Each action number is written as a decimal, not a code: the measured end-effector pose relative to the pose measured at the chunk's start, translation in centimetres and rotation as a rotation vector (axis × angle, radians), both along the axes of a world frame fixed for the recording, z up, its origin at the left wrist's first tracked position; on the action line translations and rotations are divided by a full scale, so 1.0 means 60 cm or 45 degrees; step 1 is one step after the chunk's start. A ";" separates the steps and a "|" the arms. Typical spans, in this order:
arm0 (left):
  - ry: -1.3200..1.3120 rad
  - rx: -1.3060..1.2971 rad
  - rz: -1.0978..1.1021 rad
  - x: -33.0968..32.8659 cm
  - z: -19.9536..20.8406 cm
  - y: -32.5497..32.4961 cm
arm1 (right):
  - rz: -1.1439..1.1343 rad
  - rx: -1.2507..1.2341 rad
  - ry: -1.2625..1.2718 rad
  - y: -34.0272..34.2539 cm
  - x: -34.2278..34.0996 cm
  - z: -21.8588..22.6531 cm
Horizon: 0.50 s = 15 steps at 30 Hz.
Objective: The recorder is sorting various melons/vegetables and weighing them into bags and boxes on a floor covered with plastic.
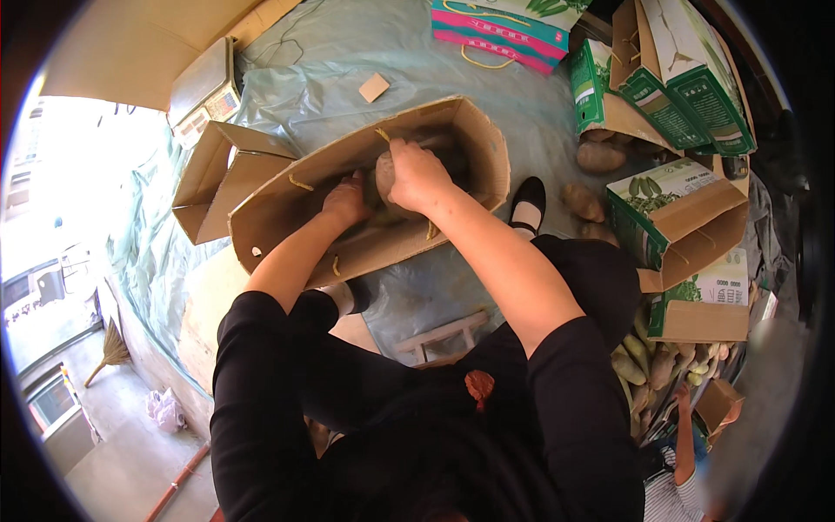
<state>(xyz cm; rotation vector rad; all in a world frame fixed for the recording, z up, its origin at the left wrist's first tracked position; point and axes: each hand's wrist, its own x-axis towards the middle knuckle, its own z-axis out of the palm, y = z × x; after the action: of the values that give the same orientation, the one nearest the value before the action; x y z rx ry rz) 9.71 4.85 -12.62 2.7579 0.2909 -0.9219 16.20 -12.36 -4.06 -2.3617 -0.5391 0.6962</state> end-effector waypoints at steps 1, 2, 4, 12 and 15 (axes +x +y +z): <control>0.011 -0.002 -0.002 0.000 0.003 0.000 | 0.022 0.005 -0.020 0.002 0.003 0.003; 0.037 0.026 -0.024 0.001 0.008 0.004 | 0.046 0.010 -0.041 0.003 0.005 0.005; 0.066 0.056 -0.044 -0.001 0.022 0.018 | 0.033 0.022 -0.085 0.002 0.004 0.006; 0.521 -0.142 -0.574 -0.032 0.037 0.021 | 0.104 0.072 -0.277 0.000 0.014 0.052; 0.397 -0.196 -0.419 -0.050 0.039 0.028 | 0.078 0.108 -0.279 0.002 0.011 0.069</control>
<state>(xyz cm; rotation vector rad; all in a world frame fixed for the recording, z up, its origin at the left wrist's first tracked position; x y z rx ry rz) 6.71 6.50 -10.29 2.5573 -0.1874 -1.3942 16.86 -12.25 0.10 -2.3634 -0.7236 0.4339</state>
